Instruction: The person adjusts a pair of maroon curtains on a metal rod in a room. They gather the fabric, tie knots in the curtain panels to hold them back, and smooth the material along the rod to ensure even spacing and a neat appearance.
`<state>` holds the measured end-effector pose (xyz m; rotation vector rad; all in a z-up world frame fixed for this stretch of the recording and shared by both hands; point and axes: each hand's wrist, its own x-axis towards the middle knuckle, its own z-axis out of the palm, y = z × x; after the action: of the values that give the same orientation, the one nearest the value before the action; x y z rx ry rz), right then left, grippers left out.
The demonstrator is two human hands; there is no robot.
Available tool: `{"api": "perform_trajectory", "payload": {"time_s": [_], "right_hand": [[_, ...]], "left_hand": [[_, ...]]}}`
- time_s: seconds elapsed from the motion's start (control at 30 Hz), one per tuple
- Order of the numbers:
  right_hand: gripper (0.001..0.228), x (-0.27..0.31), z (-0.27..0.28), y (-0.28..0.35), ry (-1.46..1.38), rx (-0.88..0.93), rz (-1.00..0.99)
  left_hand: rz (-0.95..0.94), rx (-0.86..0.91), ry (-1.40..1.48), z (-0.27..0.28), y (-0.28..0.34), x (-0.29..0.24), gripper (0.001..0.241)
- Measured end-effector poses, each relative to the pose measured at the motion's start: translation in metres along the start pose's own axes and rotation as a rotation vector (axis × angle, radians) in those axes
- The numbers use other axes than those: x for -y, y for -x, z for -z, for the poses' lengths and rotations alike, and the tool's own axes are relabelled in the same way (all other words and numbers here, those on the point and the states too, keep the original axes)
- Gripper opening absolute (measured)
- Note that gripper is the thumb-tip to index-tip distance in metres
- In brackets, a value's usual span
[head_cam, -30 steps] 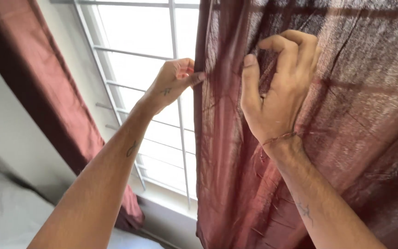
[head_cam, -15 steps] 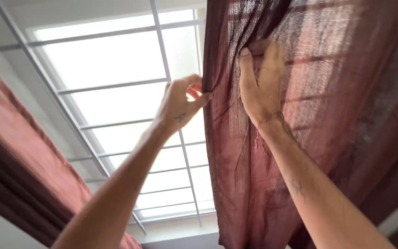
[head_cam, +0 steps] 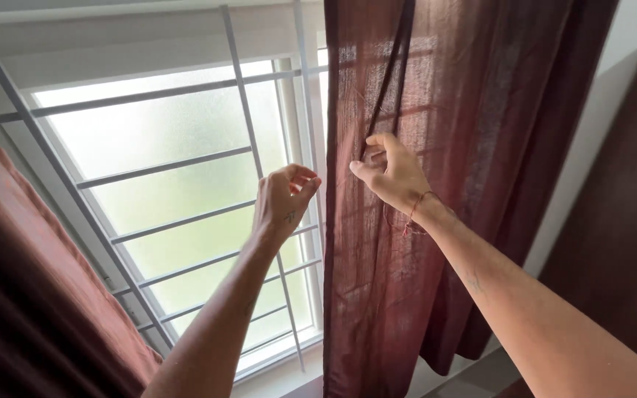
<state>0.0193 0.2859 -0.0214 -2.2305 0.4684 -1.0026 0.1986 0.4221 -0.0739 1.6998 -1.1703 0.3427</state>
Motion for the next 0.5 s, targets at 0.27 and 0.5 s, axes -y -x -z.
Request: {"api": "perform_trajectory", "payload": {"time_s": [0.27, 0.5], "right_hand": [[0.065, 0.007, 0.03, 0.056, 0.067, -0.033, 0.052], [0.062, 0.028, 0.039, 0.104, 0.072, -0.069, 0.032]], "left_hand": [[-0.034, 0.12, 0.027, 0.025, 0.029, -0.02, 0.023], [-0.061, 0.106, -0.041, 0.06, 0.081, -0.064, 0.021]]}}
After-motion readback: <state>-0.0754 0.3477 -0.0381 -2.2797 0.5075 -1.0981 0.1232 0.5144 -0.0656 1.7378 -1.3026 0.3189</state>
